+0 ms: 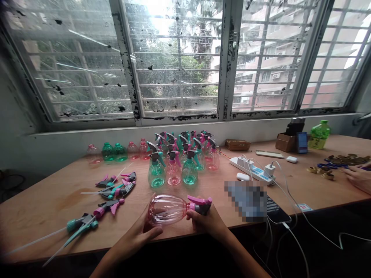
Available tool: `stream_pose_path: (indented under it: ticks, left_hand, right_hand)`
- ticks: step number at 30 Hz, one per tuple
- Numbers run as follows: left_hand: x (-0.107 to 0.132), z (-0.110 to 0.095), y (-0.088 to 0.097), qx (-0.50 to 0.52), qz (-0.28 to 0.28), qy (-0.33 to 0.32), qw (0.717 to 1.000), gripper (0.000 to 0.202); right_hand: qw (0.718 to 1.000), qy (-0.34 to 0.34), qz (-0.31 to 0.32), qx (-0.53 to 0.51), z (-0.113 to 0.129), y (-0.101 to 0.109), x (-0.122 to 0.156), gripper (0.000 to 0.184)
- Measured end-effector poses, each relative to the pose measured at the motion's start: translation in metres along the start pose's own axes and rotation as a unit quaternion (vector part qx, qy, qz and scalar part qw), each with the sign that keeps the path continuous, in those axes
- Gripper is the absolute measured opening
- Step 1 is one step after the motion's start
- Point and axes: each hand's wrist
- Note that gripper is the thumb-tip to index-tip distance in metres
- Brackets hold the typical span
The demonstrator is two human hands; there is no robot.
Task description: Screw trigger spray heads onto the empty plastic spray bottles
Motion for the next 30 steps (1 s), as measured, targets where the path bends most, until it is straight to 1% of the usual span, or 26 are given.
stream_pose_path:
  ticks: [2,6,10,14,18,22,25,30]
  left_hand:
    - [0.0,0.001,0.0,0.009,0.002,-0.003,1.0,0.101]
    - [-0.001,-0.003,-0.003,-0.004,-0.021,-0.015,1.0,0.103]
    - [-0.001,-0.005,-0.005,-0.009,-0.025,-0.031,0.999,0.101]
    - [-0.001,-0.001,-0.003,-0.012,-0.02,-0.003,1.0,0.107]
    - [-0.002,0.002,-0.001,-0.014,-0.012,0.008,1.0,0.102]
    - [-0.001,-0.006,-0.003,-0.034,-0.028,-0.003,0.999,0.103]
    - [-0.001,-0.012,-0.005,-0.031,-0.028,-0.023,0.999,0.099]
    - [-0.002,-0.013,-0.006,-0.048,-0.042,-0.025,0.998,0.099]
  right_hand:
    - [1.0,0.001,0.0,0.0,0.0,0.0,0.0,0.05]
    - [1.0,-0.001,-0.002,0.006,0.0,0.0,0.0,0.051]
    - [1.0,-0.002,-0.005,-0.001,0.0,0.0,-0.001,0.053]
    - [1.0,0.002,0.0,-0.002,0.001,-0.001,-0.001,0.051]
    - [1.0,0.007,-0.001,-0.004,0.003,-0.002,-0.001,0.05]
    - [1.0,0.01,-0.005,-0.009,0.004,-0.003,-0.001,0.049]
    - [1.0,0.013,-0.004,-0.008,0.003,-0.002,0.0,0.048]
    - [1.0,0.019,0.003,-0.019,-0.001,0.001,-0.002,0.046]
Point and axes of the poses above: each hand's wrist, its own x-axis away from the middle knuckle, its own y-axis out of the back of the hand, z = x × y, and after that the axes turned 11 degrees about -x, right-handed
